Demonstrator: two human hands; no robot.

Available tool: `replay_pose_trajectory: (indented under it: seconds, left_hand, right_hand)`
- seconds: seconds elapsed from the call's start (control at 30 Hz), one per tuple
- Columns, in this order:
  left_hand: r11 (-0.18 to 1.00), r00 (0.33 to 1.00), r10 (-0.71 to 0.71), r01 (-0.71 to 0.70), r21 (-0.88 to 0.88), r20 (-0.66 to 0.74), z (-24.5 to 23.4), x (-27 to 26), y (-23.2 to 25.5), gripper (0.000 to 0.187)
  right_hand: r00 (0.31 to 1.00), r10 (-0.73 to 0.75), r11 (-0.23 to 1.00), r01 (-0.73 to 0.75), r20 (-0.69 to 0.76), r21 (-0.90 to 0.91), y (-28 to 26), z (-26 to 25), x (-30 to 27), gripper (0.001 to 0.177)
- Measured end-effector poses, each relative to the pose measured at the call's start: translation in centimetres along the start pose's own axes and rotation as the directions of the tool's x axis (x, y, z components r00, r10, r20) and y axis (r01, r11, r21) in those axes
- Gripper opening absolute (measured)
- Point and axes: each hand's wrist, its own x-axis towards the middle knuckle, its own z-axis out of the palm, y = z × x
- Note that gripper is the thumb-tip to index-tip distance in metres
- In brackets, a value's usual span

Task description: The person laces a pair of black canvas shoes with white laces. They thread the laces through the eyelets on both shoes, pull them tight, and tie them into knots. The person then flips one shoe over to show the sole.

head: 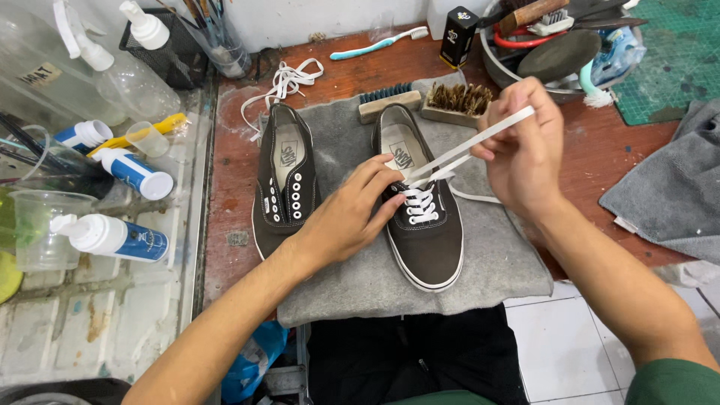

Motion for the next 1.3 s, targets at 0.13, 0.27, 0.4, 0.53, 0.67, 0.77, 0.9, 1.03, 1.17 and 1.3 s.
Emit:
replay_pose_trajectory:
  seconds: [0.13, 0.27, 0.4, 0.53, 0.67, 0.77, 0.9, 1.03, 1.17, 1.3]
  left_hand:
    - [0.999, 0.999, -0.04, 0.04, -0.028, 0.008, 0.1, 0.3, 0.3, 0.027]
    - [0.988, 0.987, -0.156, 0.156, 0.009, 0.022, 0.2, 0.7, 0.3, 0.027]
    - [0.982, 0.987, -0.159, 0.157, 0.103, 0.016, 1.8, 1.8, -1.2, 0.027]
    - [0.957, 0.96, -0.278, 0.28, -0.069, 0.047, 2.9, 2.3, -2.3, 0.017]
    - [0.939, 0.954, -0.294, 0.3, -0.17, 0.057, 1.8, 2.3, -1.9, 0.013]
    - [0.898, 0.962, -0.271, 0.267, -0.349, 0.037, 0.7, 2.6, -2.0, 0.011]
    - [0.539, 0.931, -0.35, 0.292, -0.79, 0.105, -0.7, 1.5, -1.7, 0.017]
    - [0.349, 0.946, -0.323, 0.153, -0.925, 0.034, -1.4, 0.3, -2.6, 0.023]
    - [0.28, 0.933, -0.36, 0.077, -0.957, -0.03, -2.6, -0.3, -2.8, 0.031]
    - [0.161, 0.912, -0.407, 0.019, -0.987, -0.049, -3.1, -0.2, -2.6, 0.034]
  right_hand:
    - [0.977, 0.209, 0.973, -0.204, -0.037, 0.104, -1.7, 1.9, 0.1, 0.047]
    - [0.963, 0.27, 0.939, -0.258, -0.023, 0.226, -2.0, 0.1, 0.9, 0.049]
    - [0.952, 0.108, 0.957, -0.022, 0.287, -0.288, 0.2, -0.3, 0.1, 0.033]
    - [0.821, 0.21, 0.706, 0.248, 0.53, -0.663, 0.9, 0.3, -0.6, 0.029]
    - [0.826, 0.162, 0.717, 0.277, 0.54, -0.639, 0.2, 0.3, -0.2, 0.026]
    - [0.824, 0.153, 0.701, 0.299, 0.546, -0.647, 1.0, -0.5, -0.1, 0.028]
    - [0.828, 0.166, 0.696, 0.286, 0.536, -0.658, 0.8, -0.3, 0.1, 0.028]
    - [0.805, 0.205, 0.7, 0.277, 0.557, -0.658, 0.9, -0.4, 0.3, 0.03]
    - [0.806, 0.223, 0.696, 0.262, 0.548, -0.668, 0.7, -0.2, 0.3, 0.031]
    - [0.803, 0.237, 0.701, 0.248, 0.547, -0.668, 0.6, 0.1, 0.2, 0.031]
